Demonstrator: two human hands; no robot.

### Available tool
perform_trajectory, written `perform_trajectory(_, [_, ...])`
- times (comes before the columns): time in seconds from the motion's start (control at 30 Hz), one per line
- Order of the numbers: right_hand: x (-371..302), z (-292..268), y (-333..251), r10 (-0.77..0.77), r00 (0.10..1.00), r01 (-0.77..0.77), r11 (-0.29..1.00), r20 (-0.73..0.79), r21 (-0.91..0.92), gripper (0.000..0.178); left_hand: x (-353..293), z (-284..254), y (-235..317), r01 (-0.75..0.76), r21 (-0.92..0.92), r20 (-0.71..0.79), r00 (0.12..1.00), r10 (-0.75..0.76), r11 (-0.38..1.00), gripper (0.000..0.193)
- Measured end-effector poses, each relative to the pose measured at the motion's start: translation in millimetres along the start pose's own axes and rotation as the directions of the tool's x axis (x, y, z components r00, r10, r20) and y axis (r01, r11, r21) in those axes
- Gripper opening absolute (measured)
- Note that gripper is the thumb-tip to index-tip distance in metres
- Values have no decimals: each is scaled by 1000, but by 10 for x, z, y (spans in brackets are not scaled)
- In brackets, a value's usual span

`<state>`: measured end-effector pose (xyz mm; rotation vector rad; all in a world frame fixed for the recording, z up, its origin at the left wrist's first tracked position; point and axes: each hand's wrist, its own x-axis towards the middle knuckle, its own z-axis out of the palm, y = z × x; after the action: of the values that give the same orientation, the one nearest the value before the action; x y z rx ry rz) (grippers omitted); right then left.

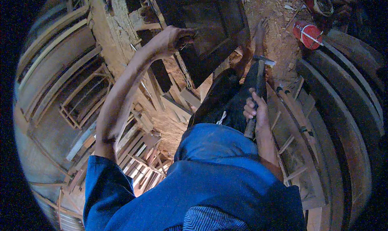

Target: The person hammers nails into wooden planks using a hammer. They repeatedly position nails and strike them until flush with the wood surface.

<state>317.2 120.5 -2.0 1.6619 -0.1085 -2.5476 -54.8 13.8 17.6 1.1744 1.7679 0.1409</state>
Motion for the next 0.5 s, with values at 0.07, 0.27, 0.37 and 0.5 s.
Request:
perform_trajectory(0.07, [-19,70,1,-14,1000,14,1000,20,-14,25,-5,18,-7,-27,33,-23,999,27,999,28])
perform_trajectory(0.27, [-152,369,-13,-33,999,24,975,-35,-219,25,-16,41,-34,-65,15,-64,996,66,998,24])
perform_trajectory(0.37, [-235,506,25,-84,996,80,941,2,-329,25,-32,13,-53,-67,65,6,998,66,996,24])
perform_trajectory(0.5, [-270,622,188,-289,946,315,726,145,-611,28,-66,-8,-89,-119,30,20,993,118,992,23])
